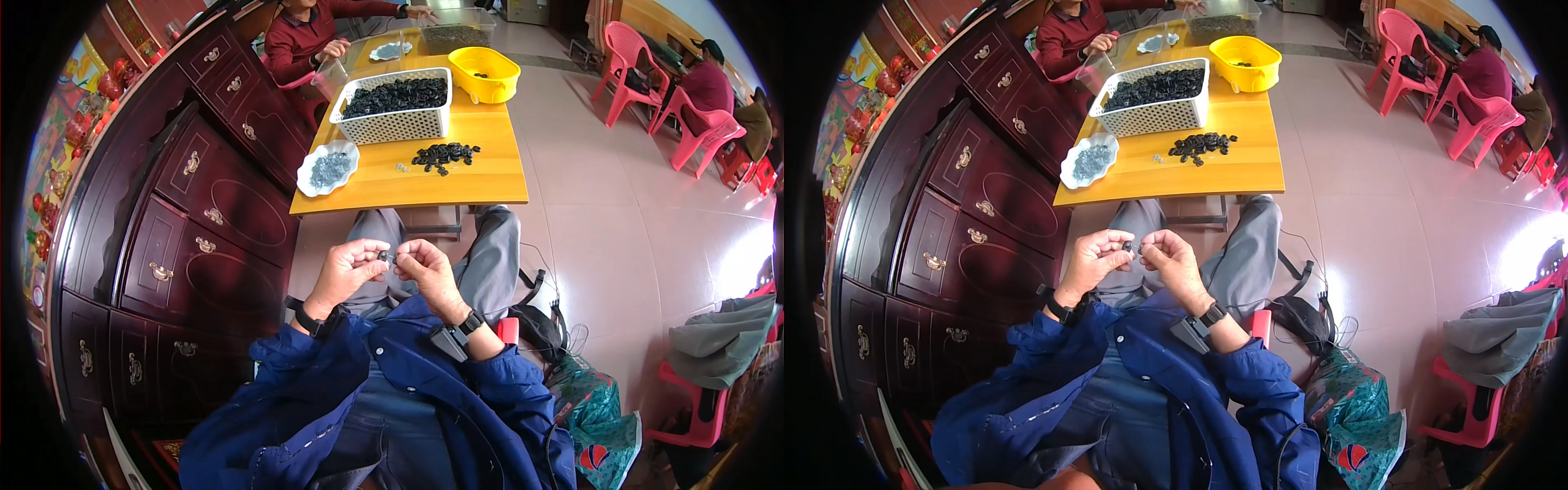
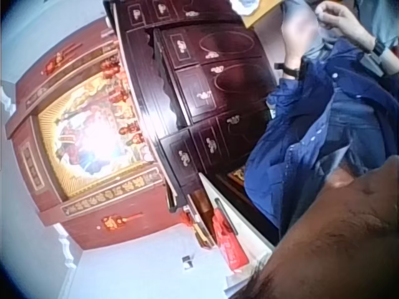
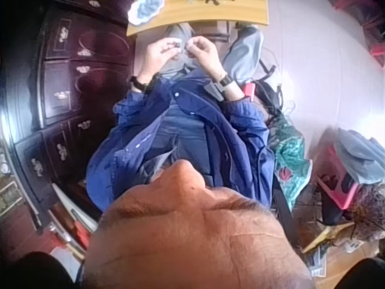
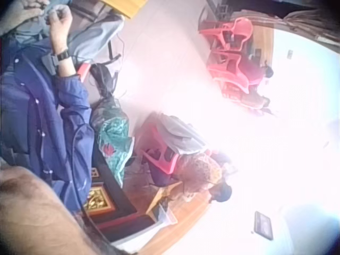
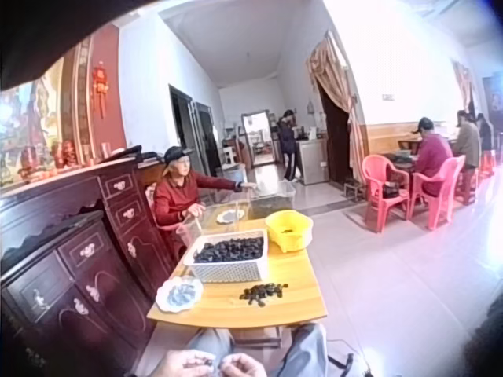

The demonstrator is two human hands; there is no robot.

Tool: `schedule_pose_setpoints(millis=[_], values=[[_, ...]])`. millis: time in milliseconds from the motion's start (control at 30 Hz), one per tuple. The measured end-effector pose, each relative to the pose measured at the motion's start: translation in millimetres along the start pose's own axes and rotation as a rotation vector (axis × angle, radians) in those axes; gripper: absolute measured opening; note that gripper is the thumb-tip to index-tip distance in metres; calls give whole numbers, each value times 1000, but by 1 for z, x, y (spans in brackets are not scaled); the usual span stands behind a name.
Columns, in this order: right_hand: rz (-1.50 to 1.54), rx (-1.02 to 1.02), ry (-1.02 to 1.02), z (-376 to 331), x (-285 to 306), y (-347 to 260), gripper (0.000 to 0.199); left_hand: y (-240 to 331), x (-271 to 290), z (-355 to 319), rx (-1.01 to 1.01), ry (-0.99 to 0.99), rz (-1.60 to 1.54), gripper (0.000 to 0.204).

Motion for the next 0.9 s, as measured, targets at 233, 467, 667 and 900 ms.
schedule_pose_setpoints(millis=[233, 467, 667, 900], values=[[-6, -8, -14, -1, -2, -2, 10, -3, 6, 2, -72, 5, 102, 31], [3, 0, -27, 0, -1, -1, 10, 0, 4, 3, -105, -8, 171, 29], [4, 23, -37, 1, -1, 1, 11, 3, -2, 6, -96, -41, 216, 29], [4, 7, -21, -2, -2, -3, 10, 2, 5, 7, -111, -4, 233, 28]])
Point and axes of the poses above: each hand's wrist, its own z-axis towards the middle knuckle, its own x-axis out of the back of the hand, y = z × x, the point moved 5 cm from there along z, towards the middle knuckle, and after that the axes turned 14 degrees about -z, right-handed, at the moved point
